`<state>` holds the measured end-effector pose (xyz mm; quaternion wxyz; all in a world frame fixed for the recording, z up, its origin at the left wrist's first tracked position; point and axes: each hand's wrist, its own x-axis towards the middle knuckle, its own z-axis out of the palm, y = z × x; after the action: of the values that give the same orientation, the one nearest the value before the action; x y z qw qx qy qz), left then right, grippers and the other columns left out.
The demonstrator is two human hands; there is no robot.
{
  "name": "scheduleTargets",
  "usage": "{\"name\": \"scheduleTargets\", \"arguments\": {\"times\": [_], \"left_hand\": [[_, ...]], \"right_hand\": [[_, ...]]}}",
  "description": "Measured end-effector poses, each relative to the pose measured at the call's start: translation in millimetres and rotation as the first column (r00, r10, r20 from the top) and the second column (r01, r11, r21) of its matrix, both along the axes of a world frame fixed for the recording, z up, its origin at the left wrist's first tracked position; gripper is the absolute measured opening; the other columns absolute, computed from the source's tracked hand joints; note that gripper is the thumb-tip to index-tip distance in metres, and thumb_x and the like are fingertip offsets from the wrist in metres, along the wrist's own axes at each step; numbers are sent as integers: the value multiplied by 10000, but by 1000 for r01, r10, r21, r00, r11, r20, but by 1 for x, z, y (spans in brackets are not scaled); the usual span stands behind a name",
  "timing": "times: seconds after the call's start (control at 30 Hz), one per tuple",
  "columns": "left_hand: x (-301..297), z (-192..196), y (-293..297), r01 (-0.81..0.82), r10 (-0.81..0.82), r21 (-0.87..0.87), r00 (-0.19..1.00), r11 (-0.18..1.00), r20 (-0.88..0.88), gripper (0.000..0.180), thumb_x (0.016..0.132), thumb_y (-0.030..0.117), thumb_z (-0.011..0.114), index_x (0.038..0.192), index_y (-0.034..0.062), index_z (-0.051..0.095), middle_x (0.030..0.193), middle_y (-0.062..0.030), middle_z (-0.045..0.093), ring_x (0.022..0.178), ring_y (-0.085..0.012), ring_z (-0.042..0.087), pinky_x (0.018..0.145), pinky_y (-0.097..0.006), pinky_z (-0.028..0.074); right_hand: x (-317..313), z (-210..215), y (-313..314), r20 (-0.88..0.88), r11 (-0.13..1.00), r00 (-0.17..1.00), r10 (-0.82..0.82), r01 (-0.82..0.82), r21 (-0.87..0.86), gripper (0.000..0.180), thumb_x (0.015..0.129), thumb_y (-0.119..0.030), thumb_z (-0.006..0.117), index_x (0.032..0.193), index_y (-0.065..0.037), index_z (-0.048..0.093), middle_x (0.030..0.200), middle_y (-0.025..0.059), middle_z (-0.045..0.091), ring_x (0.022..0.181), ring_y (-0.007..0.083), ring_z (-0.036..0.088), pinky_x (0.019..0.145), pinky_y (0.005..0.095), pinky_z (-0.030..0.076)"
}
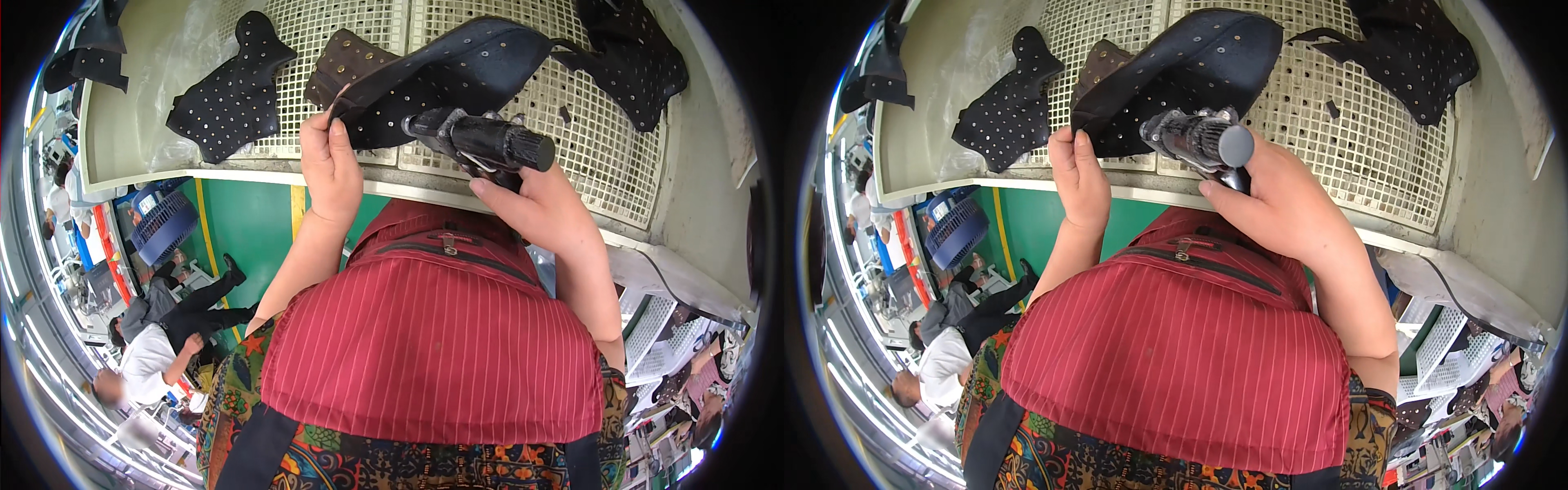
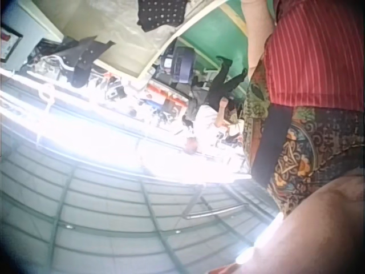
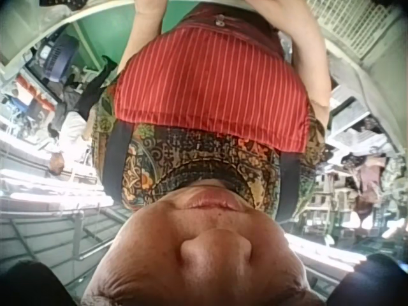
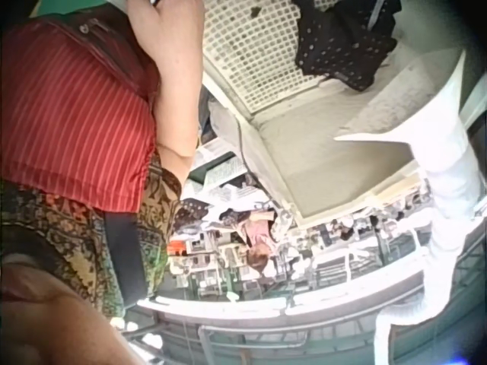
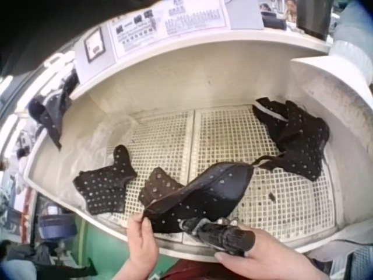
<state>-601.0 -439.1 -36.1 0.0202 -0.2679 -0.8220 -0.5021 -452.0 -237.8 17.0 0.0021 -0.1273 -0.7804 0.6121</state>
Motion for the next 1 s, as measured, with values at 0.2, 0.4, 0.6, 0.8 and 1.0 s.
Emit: {"name": "scheduleTargets", "arguments": {"times": [0.2,0.4,0.6,0.8,1.0], "left_hand": [[3,-9,-3,6,-9,65,999,998,45,119,991,106,438,1074,30,477,906,14,475,800,-63,396,739,-215,364],[5,-5,4,43,-56,103,990,994,126,140,992,103,431,1092,18,480,1019,-48,519,919,-108,455,821,-254,385],[5,9,12,145,-148,46,986,988,81,163,996,90,396,1100,-11,470,1242,-206,567,1183,-270,534,1008,-353,398],[2,12,15,129,-126,-35,988,991,90,160,987,106,421,1098,7,482,1219,-176,600,1071,-297,609,903,-345,470],[-4,29,25,157,-116,-200,972,967,204,169,965,144,460,1098,51,508,1026,-170,666,815,-375,644,700,-407,510]], "right_hand": [[-13,7,-3,112,994,993,41,-52,97,375,839,-243,633,1124,-13,549,938,200,639,877,371,618,776,399,484],[-13,13,-3,184,987,983,-15,-15,161,347,836,-268,639,1074,-21,586,876,204,635,817,378,616,727,418,487],[5,26,2,63,983,998,-24,12,182,331,818,-245,659,1031,2,605,842,199,629,775,370,610,702,406,486],[6,36,3,149,974,989,6,-39,225,313,817,-215,664,1038,1,613,855,183,634,778,344,613,725,384,486],[24,50,8,148,952,981,-125,76,297,294,824,-168,652,1065,-1,621,860,171,653,782,298,631,730,359,489]]}}
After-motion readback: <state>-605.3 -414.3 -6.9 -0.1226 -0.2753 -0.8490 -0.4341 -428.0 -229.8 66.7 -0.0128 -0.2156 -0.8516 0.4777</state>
